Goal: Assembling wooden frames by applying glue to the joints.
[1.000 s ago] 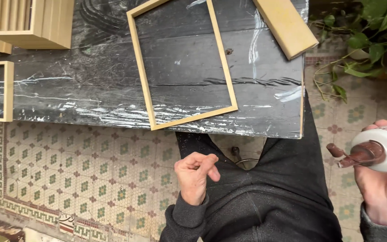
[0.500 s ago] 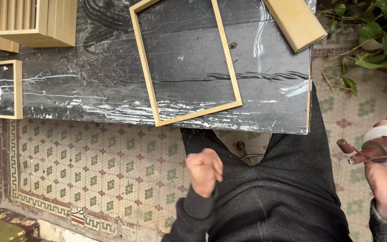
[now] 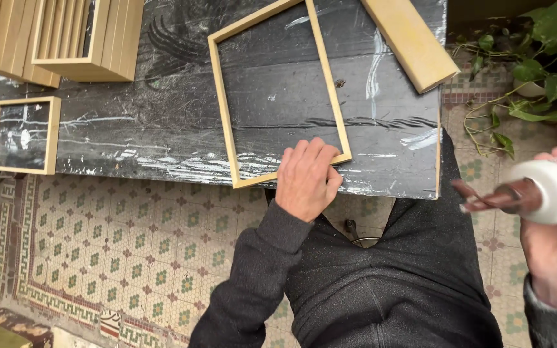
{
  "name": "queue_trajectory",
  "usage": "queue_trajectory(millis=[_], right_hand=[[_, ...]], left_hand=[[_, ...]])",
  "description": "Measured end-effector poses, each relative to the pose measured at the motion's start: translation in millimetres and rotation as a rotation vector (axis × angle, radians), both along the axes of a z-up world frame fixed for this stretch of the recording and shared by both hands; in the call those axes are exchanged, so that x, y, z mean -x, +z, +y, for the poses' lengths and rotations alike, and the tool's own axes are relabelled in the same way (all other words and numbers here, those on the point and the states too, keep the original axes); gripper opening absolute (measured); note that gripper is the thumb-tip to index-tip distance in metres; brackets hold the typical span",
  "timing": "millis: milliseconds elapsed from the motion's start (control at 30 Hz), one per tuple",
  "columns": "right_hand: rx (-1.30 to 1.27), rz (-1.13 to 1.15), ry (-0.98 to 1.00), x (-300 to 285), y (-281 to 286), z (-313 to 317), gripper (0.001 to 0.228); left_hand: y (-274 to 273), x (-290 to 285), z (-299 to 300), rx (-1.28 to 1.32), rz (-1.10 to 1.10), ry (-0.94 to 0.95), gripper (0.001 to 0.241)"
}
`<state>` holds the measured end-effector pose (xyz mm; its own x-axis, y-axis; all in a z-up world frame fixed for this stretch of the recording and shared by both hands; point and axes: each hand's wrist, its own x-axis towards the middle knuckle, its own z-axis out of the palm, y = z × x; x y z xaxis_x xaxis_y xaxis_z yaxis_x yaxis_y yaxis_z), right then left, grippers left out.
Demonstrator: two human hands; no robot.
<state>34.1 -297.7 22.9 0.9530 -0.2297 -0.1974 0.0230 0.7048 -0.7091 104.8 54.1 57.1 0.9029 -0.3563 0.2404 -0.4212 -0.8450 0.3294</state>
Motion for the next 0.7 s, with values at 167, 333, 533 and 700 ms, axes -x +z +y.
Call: queue_trajectory(millis=[167,333,533,700], right_hand=[[0.139,-0.196,0.12,-31,3,-1,0.047],[0.13,-0.178,0.225,-70,12,34,0.052],[0.287,-0.237,0.418,-71,59,57,0.054],[0.349,-0.26,0.532,-67,88,77,0.053]], left_hand=[[62,40,-8,0.224,-0.124,0.119,0.021],[122,84,-22,0.581,-0.202,0.25,0.028],[108,116,-36,0.805,-0.191,0.364,0.033],[95,119,-47,0.814,-0.397,0.45,0.032]])
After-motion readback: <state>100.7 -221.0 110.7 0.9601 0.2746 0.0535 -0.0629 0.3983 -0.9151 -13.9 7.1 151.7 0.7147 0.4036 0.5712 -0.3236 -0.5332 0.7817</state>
